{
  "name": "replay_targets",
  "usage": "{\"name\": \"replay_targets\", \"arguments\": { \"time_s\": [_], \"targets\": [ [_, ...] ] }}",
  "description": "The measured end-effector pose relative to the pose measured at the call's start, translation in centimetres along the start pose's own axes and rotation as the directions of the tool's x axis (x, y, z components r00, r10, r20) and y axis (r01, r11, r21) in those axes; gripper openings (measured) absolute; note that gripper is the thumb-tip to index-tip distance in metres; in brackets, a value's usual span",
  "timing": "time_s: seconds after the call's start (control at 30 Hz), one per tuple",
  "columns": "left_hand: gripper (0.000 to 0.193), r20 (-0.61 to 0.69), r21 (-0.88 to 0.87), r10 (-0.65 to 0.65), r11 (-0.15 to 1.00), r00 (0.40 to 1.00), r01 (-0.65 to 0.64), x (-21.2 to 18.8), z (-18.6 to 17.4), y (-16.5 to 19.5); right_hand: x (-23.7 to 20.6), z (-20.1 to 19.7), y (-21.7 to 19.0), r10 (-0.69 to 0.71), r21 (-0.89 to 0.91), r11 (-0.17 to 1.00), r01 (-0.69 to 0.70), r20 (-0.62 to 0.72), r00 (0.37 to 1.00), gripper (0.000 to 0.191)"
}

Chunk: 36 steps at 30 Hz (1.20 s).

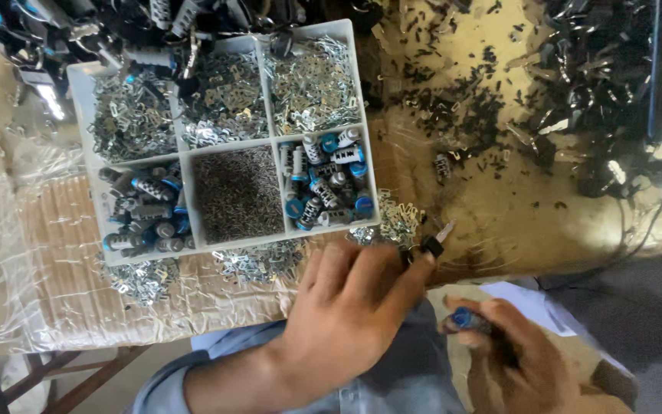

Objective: The person grabs a handful of small lock cylinders from an orange basket on the workbench, then one at a time inserts a key into each cylinder and places the assembled lock into a compartment of a divided plastic tray. They repeat this pick, insert, and place cycle continuously across the workbench.

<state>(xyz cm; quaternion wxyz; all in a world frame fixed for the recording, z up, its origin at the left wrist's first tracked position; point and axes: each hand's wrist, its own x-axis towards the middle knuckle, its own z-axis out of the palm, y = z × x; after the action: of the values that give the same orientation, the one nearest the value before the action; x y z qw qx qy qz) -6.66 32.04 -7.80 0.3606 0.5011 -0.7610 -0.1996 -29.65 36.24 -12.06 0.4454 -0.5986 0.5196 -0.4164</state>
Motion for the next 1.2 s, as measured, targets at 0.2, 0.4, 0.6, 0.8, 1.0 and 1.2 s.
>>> {"name": "replay_targets", "arguments": {
  "time_s": [0.2,0.4,0.6,0.8,1.0,1.2],
  "targets": [
    [0.015,0.090,-0.232,-0.014,0.972,0.996,0.034,-2.3,-0.2,-1.8,-0.7,1.0,2.2,-0.107,0.002,0.994,0.108,-0.110,0.988,0.019],
    [0.028,-0.068,-0.432,-0.350,0.855,0.934,0.288,-10.4,-3.7,-2.9,2.4,5.1,-1.2,-0.288,-0.072,0.953,0.293,0.076,0.955,0.029],
    [0.020,-0.201,-0.579,-0.520,0.747,0.830,0.327,-14.0,-4.9,-2.0,3.9,8.9,-2.9,-0.345,-0.318,0.857,0.405,0.229,0.910,0.032],
    [0.018,0.017,-0.261,-0.497,0.835,0.868,0.483,-12.2,-6.9,-1.5,5.1,9.5,-4.3,-0.302,-0.426,0.824,0.374,0.229,0.925,0.032],
    [0.029,-0.081,0.009,-0.379,0.925,0.922,0.381,-10.5,-5.5,-1.2,4.9,9.5,-4.1,-0.290,-0.415,0.840,0.349,0.200,0.936,0.034],
    [0.019,-0.164,-0.298,-0.425,0.882,0.890,0.366,-7.9,-3.1,-0.8,4.8,9.2,-3.7,-0.262,-0.392,0.861,0.324,0.203,0.943,0.036]
  ]
}}
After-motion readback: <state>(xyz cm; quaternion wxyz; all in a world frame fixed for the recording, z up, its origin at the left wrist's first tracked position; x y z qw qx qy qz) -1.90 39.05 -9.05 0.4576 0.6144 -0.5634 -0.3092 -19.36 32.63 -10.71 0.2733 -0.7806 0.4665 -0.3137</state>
